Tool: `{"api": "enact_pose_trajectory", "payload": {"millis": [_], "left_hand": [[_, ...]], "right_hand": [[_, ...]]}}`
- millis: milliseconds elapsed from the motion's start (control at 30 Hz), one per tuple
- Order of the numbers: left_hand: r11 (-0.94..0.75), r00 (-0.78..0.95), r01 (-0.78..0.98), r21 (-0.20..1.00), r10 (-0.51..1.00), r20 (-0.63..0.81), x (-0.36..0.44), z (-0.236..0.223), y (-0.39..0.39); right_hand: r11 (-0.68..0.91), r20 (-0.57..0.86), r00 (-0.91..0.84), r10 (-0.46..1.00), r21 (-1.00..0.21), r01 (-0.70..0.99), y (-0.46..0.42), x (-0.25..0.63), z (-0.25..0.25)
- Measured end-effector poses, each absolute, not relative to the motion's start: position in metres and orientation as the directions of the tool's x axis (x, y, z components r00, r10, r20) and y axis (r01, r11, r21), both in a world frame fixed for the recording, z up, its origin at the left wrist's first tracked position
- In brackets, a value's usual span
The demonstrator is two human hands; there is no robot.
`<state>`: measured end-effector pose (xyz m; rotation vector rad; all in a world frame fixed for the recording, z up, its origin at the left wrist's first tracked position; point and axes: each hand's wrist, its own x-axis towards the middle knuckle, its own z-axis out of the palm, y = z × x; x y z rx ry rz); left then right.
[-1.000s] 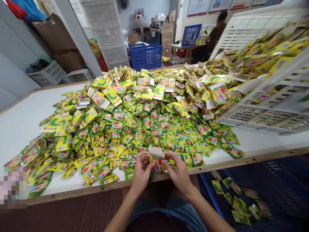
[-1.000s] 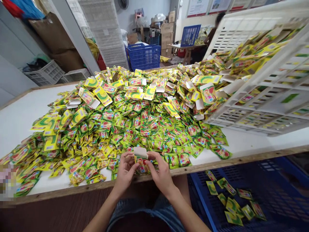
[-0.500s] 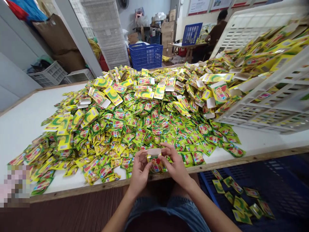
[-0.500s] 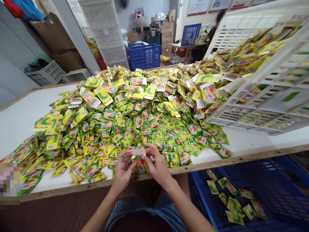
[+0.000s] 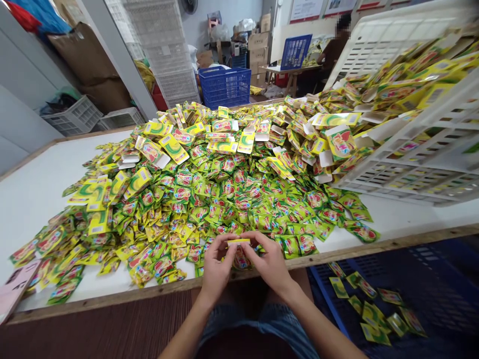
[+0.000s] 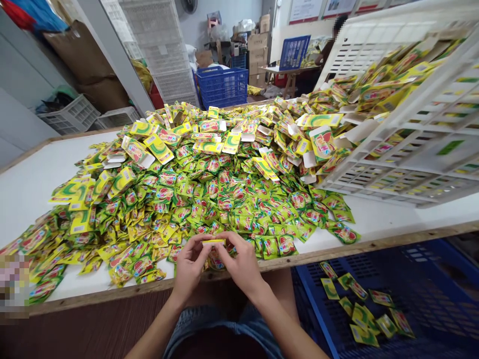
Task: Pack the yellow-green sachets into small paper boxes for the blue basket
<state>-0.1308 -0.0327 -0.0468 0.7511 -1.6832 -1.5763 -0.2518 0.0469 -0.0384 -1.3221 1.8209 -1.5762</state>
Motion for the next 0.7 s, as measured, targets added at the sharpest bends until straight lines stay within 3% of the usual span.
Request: {"api": "enact_pose_trajectory", "payload": {"millis": [333,567,700], "left_hand": [[0.078,-0.607,0.064,0.995,-0.788,0.101,-0.133,-0.044,-0.037],[0.169,-0.573,0.071,0.983,-0.8,0.179,-0.124,-0.06,-0.035],[0.145,-0.602,0.042,0.989,-0.786,0.141,-0.123,-0.057,-0.034]], "right_hand": [[0.046,0.137,-0.499,-0.856,-0.941,-0.336,0.044,-0.253,-0.027],[-0.057,0.214,-0.434,-0.875,-0.936,-0.346,0.05,-0.257,-0.034],[0.003,0.142,-0.411,-0.9,-0.943,-0.332,0.049,-0.261,-0.029]]}}
